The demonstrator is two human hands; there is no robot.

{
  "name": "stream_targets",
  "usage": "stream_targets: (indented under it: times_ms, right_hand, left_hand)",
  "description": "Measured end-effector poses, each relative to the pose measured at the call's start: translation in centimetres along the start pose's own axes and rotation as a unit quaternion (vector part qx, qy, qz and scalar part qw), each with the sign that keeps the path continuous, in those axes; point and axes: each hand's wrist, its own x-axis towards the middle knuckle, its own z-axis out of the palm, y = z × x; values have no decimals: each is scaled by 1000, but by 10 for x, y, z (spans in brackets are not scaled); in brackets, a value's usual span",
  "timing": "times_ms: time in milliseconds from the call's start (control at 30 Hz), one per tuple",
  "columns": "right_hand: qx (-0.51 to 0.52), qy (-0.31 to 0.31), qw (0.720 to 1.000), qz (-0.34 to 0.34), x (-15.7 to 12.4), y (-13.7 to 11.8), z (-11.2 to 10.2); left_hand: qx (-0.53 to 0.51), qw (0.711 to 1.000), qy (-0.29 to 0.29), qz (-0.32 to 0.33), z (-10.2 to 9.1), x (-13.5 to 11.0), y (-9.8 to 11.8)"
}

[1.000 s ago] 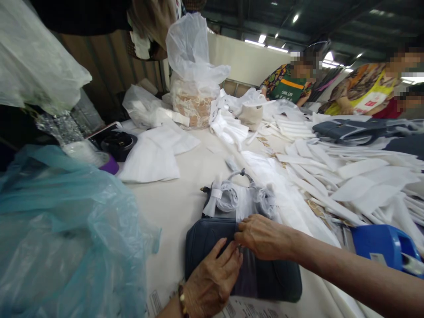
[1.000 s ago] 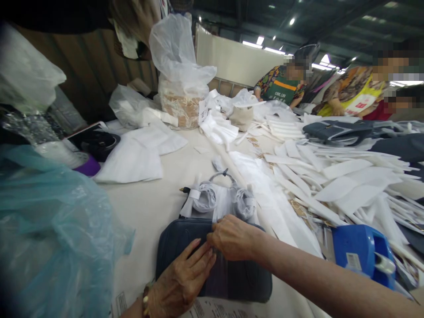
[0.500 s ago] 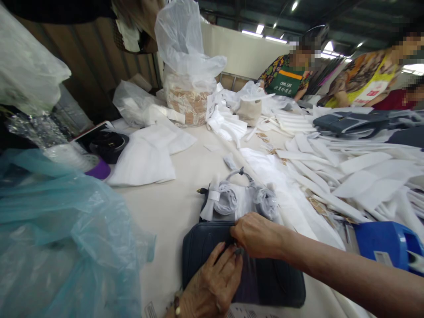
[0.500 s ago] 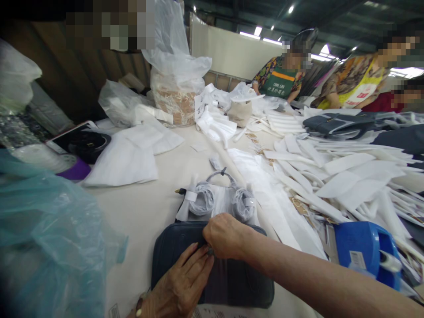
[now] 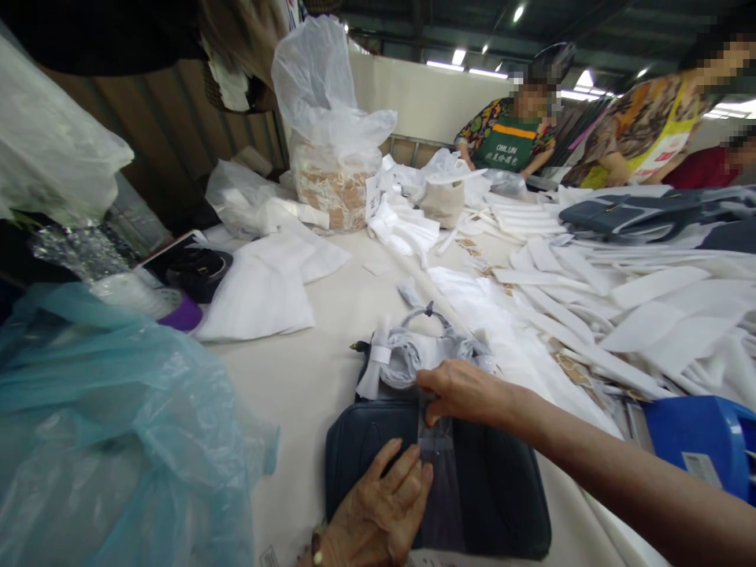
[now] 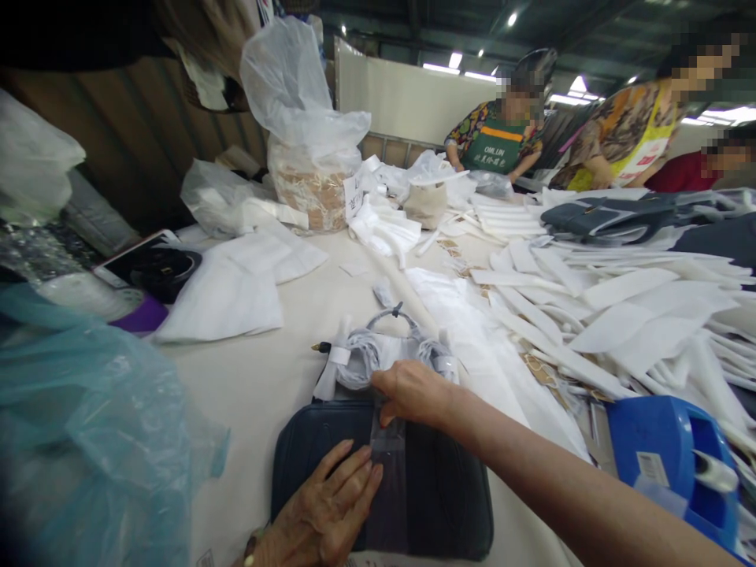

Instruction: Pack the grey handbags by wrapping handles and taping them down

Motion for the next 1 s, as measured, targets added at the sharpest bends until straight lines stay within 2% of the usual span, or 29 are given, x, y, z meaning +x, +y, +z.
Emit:
stream_targets:
  times_ms: [133, 233, 300, 333, 400, 467, 533, 567, 600, 633, 667, 733, 767, 800, 833, 867, 900, 1000]
  right_hand:
    - [18, 24, 1000, 3, 0, 11, -7]
    - [2, 82, 996, 24, -10, 5, 4]
    - [-6, 148, 989, 7, -20, -6, 25]
    - [-5, 201, 979, -24, -26, -11, 37]
    - [9, 298, 950, -94, -34, -18, 59]
    - [20, 357, 926, -124, -40, -22, 69]
    - [17, 381, 916, -123, -40, -26, 66]
    - [13, 384, 915, -126, -38, -29, 60]
    - [10, 389, 911, -137, -35, -35, 52]
    - [8, 394, 907, -153, -30, -42, 45]
    - [6, 394, 904, -168, -23, -51, 39]
    - [-1, 386, 905, -178, -5, -70, 32]
    - [-6, 386, 907, -170, 5, -79, 31]
    - [-11, 389, 907, -158, 14, -87, 31]
    - [-11, 395, 907, -145, 22, -93, 33]
    - [-4, 399, 907, -135, 29, -96, 34]
    - [9, 399, 908, -129, 33, -97, 35]
    - [78, 398, 905, -128, 30, -90, 33]
  left_hand:
    - [9, 1000, -1, 9, 6, -6, -1]
    - [11, 1000, 13, 14, 11, -8, -1]
    - [12, 1000, 17, 19, 15, -8, -2]
    - [13, 1000, 15, 20, 15, -7, -3]
    - [6, 1000, 12, 25, 13, -4, -3]
    - [-8, 999, 43, 24, 4, -4, -3]
    - [-5, 995, 97, -23, -8, -9, -1]
    - [5, 990, 114, -83, -14, -13, 1]
    - [14, 977, 127, -170, -20, -18, 3]
    - [9, 952, 133, -277, -24, -24, 6]
    - [-23, 911, 133, -389, -26, -29, 8]
    - [-165, 800, 139, -560, -28, -37, 12]
    - [-254, 743, 141, -603, -29, -39, 13]
    - [-338, 693, 140, -622, -29, -39, 14]
    - [-403, 657, 139, -621, -30, -38, 14]
    - [-444, 642, 140, -609, -31, -37, 15]
    - [-466, 641, 143, -593, -32, -35, 16]
    - [-497, 667, 150, -535, -32, -30, 22]
